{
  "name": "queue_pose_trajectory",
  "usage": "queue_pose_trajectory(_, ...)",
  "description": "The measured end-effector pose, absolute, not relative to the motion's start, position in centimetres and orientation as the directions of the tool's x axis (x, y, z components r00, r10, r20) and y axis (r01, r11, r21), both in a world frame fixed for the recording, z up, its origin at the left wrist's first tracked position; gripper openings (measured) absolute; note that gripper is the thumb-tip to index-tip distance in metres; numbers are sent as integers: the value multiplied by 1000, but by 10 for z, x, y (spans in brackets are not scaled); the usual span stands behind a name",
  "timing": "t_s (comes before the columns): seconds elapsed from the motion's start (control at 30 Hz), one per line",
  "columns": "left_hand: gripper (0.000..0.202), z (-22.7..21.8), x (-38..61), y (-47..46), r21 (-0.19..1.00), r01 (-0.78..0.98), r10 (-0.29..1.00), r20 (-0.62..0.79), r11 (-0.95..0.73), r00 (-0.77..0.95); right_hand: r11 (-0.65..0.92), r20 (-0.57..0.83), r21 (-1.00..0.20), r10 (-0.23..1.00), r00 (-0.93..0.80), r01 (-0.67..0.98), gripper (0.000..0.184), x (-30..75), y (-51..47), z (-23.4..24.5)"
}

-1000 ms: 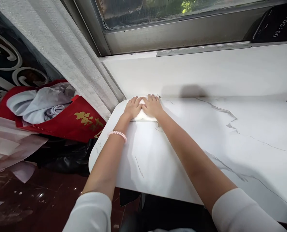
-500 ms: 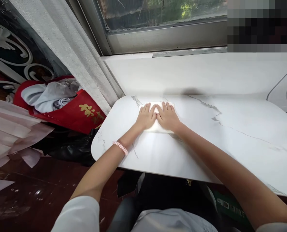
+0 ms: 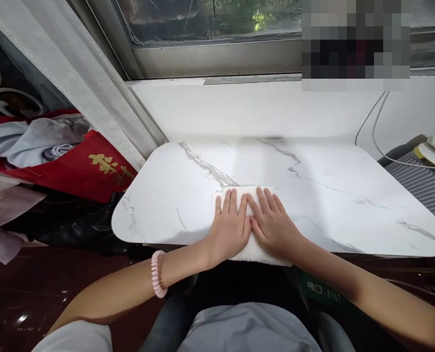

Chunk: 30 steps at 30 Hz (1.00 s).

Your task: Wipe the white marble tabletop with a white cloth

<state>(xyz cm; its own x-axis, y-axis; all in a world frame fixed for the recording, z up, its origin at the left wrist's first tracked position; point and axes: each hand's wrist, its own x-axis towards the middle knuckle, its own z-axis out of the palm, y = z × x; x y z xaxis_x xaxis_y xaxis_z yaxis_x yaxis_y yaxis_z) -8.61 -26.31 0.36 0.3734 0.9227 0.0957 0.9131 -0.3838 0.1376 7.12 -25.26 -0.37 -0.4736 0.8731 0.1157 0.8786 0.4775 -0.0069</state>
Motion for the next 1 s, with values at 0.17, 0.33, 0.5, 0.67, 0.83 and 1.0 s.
queue_pose_trajectory(0.17, 58, 5, -73, -209, 189, 920, 938, 37, -344, 344, 428, 57, -22, 903, -426, 904, 61, 79, -201, 1)
queue_pose_trajectory(0.33, 53, 3, -55, -120, 224, 919, 945, 123, -324, 303, 360, 36, -73, 933, -358, 930, 60, 92, -117, 4)
queue_pose_trajectory(0.5, 49, 2, -37, -43, 261, 896, 930, 184, -359, 319, 264, 0, -112, 964, -266, 958, 61, 105, -48, 7)
queue_pose_trajectory(0.67, 49, 0, -24, -17, 278, 913, 948, 197, -300, 252, 305, 47, -124, 952, -302, 944, 59, 116, -15, 5)
queue_pose_trajectory(0.83, 51, -1, -20, -18, 269, 919, 951, 196, -289, 241, 320, 104, -126, 946, -308, 939, 59, 120, -9, -2)
queue_pose_trajectory(1.0, 52, 0, -17, -46, 248, 927, 955, 167, -282, 246, 261, 44, -81, 965, -258, 962, 60, 120, -44, 2)
